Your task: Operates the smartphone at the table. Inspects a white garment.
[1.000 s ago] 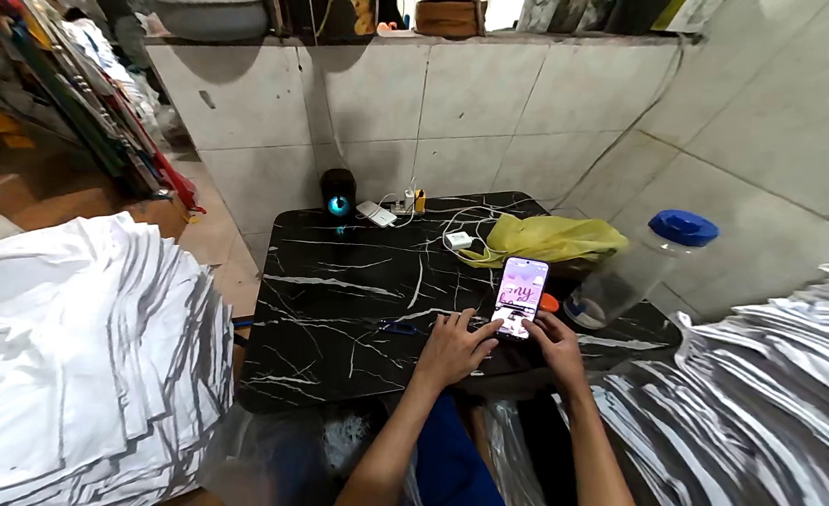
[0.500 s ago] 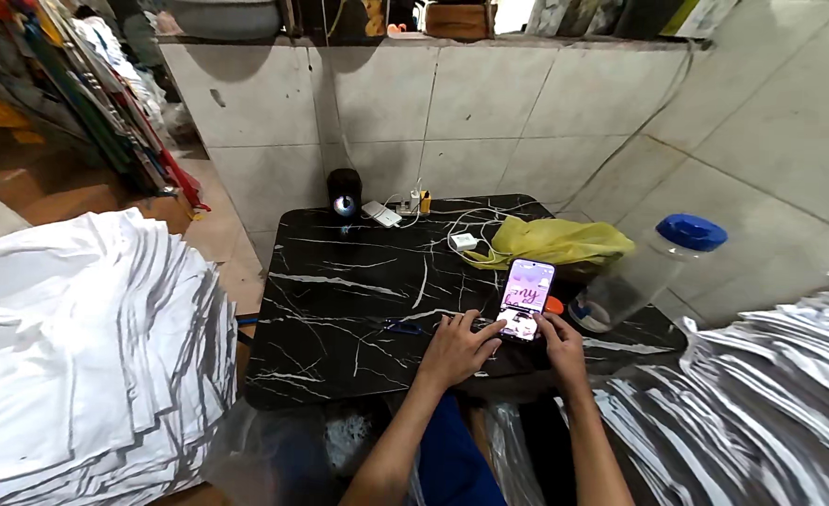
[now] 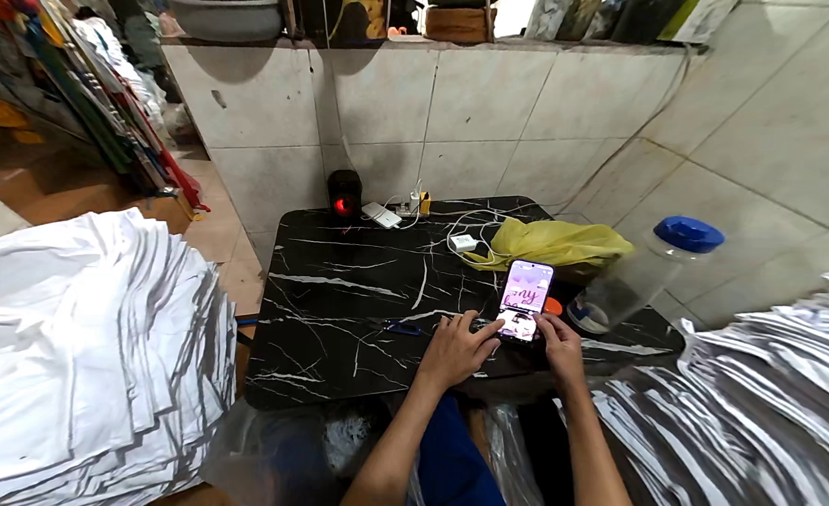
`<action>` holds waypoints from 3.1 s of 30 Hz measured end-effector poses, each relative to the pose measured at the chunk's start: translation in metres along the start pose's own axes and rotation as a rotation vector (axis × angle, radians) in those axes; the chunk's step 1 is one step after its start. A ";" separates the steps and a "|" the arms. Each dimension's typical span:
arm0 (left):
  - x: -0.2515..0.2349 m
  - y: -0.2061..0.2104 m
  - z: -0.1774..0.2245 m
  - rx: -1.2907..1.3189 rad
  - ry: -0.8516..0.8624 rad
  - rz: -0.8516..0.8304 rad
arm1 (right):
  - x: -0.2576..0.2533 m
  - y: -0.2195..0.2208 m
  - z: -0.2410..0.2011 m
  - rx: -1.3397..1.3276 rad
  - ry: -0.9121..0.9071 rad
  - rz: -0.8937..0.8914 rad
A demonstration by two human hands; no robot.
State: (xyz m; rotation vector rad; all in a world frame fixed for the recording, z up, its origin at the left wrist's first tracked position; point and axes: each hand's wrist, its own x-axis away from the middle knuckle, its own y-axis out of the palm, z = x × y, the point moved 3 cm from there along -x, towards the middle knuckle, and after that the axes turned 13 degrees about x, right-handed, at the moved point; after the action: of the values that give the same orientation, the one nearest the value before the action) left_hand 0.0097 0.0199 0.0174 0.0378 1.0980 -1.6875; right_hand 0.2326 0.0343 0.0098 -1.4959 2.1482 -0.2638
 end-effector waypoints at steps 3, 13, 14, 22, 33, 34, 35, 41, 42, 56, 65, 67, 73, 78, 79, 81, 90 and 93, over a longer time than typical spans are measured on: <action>0.000 0.000 0.000 -0.001 0.000 0.003 | 0.000 0.000 -0.001 -0.002 0.007 -0.003; 0.000 0.001 0.000 -0.015 0.003 0.016 | 0.001 0.000 -0.004 -0.007 0.017 0.007; 0.000 0.001 0.000 -0.015 0.003 0.015 | 0.001 0.000 -0.004 -0.010 0.017 0.010; 0.000 0.001 -0.001 -0.008 -0.006 0.010 | 0.001 0.000 -0.004 -0.011 0.019 0.003; 0.001 0.000 0.000 -0.005 -0.004 0.014 | 0.000 0.001 -0.004 -0.004 0.016 0.005; 0.001 0.000 0.000 -0.005 -0.003 0.015 | 0.000 0.001 -0.004 -0.005 0.018 0.007; 0.001 0.000 0.000 -0.004 -0.002 0.017 | 0.000 0.001 -0.004 -0.008 0.018 0.009; 0.001 0.001 0.001 -0.008 0.000 0.012 | 0.000 0.001 -0.001 -0.003 0.005 0.008; 0.001 0.001 0.001 -0.009 0.000 0.015 | -0.001 0.000 0.001 -0.006 -0.006 -0.002; 0.000 -0.001 0.001 0.011 -0.038 -0.020 | 0.003 -0.009 0.006 -0.135 -0.077 -0.269; 0.000 0.000 0.000 -0.004 -0.038 -0.010 | 0.002 -0.012 0.009 -0.150 -0.092 -0.338; 0.000 0.000 0.000 -0.006 -0.035 -0.007 | 0.002 -0.012 0.009 -0.155 -0.088 -0.340; 0.000 0.000 0.000 -0.002 -0.036 -0.003 | 0.002 -0.012 0.007 -0.174 -0.079 -0.342; -0.001 -0.001 0.000 0.004 -0.053 -0.014 | 0.002 -0.010 0.003 -0.066 -0.038 -0.207; -0.001 0.000 0.000 0.004 -0.052 -0.011 | 0.002 -0.009 0.001 -0.031 -0.030 -0.180; 0.000 0.000 -0.001 -0.001 -0.051 -0.004 | 0.001 -0.007 0.001 0.005 -0.027 -0.135; 0.001 0.006 -0.008 -0.055 -0.075 -0.050 | 0.005 -0.007 -0.001 -0.086 -0.063 -0.224; 0.000 0.007 -0.009 -0.073 -0.085 -0.080 | 0.005 -0.007 -0.002 -0.081 -0.057 -0.194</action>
State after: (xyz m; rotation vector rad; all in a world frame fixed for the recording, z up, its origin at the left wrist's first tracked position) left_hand 0.0110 0.0257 0.0073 -0.1244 1.1086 -1.7031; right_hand 0.2357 0.0266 0.0125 -1.7403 1.9927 -0.2003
